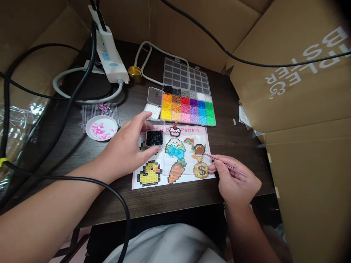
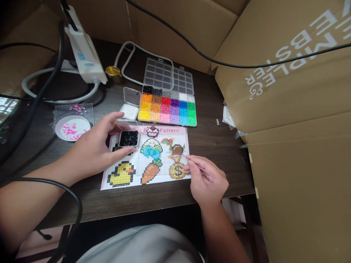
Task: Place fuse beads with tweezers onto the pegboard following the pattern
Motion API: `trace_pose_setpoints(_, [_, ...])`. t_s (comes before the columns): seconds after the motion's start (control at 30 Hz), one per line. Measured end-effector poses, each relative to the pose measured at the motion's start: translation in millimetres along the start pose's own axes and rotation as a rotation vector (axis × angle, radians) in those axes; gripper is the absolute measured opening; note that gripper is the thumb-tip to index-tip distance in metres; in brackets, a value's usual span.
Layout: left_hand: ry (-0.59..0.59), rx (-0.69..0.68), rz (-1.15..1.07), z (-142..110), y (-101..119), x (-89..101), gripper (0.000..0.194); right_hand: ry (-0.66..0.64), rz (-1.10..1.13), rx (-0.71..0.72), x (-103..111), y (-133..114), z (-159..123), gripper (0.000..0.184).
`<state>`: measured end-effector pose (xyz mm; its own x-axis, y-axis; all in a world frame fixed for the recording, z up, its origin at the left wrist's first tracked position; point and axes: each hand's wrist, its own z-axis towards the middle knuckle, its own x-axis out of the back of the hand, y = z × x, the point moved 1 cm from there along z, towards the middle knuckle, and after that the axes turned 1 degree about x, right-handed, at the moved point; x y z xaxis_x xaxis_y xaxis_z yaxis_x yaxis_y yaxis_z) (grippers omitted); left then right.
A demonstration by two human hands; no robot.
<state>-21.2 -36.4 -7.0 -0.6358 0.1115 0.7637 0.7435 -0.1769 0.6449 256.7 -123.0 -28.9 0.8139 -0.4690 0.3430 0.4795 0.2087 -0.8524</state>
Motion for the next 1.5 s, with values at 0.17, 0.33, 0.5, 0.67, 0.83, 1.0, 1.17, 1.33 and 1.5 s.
trace_pose_setpoints(0.17, [-0.004,-0.011,-0.014,-0.3,0.1,0.1,0.084,0.041,-0.021,-0.002,0.0,-3.5,-0.1,0.009])
trace_pose_setpoints(0.33, [-0.006,-0.023,-0.035,-0.3,-1.4,-0.5,0.082,0.106,0.033,-0.026,-6.6,-17.8,6.7,0.01])
trace_pose_setpoints(0.5, [-0.005,-0.051,-0.064,-1.9,-1.9,-2.1,0.08,0.072,0.181,-0.027,-38.3,-53.2,16.7,0.01])
trace_pose_setpoints(0.67, [0.006,-0.08,-0.087,-3.4,-3.0,-3.9,0.08,-0.007,0.278,-0.071,-84.0,-79.2,18.8,0.006])
trace_pose_setpoints(0.83, [-0.001,-0.091,-0.097,-3.8,-2.6,-3.1,0.08,-0.095,0.336,-0.123,-106.1,-72.2,17.7,0.006])
trace_pose_setpoints(1.0, [0.0,-0.091,-0.088,-3.8,-2.2,-2.9,0.079,-0.004,0.269,-0.038,-89.0,-75.3,18.6,0.009])
trace_pose_setpoints(1.17, [0.004,-0.08,-0.079,-2.4,-3.2,-3.4,0.081,0.05,0.215,-0.06,-50.8,-58.8,25.6,0.012])
trace_pose_setpoints(1.33, [0.001,-0.062,-0.069,-1.0,-4.4,-2.7,0.08,0.051,0.26,-0.061,0.4,-8.7,36.3,0.012])
trace_pose_setpoints(1.5, [0.008,-0.046,-0.057,-0.2,-5.1,-1.3,0.08,-0.171,0.299,-0.137,26.8,28.1,37.9,0.009])
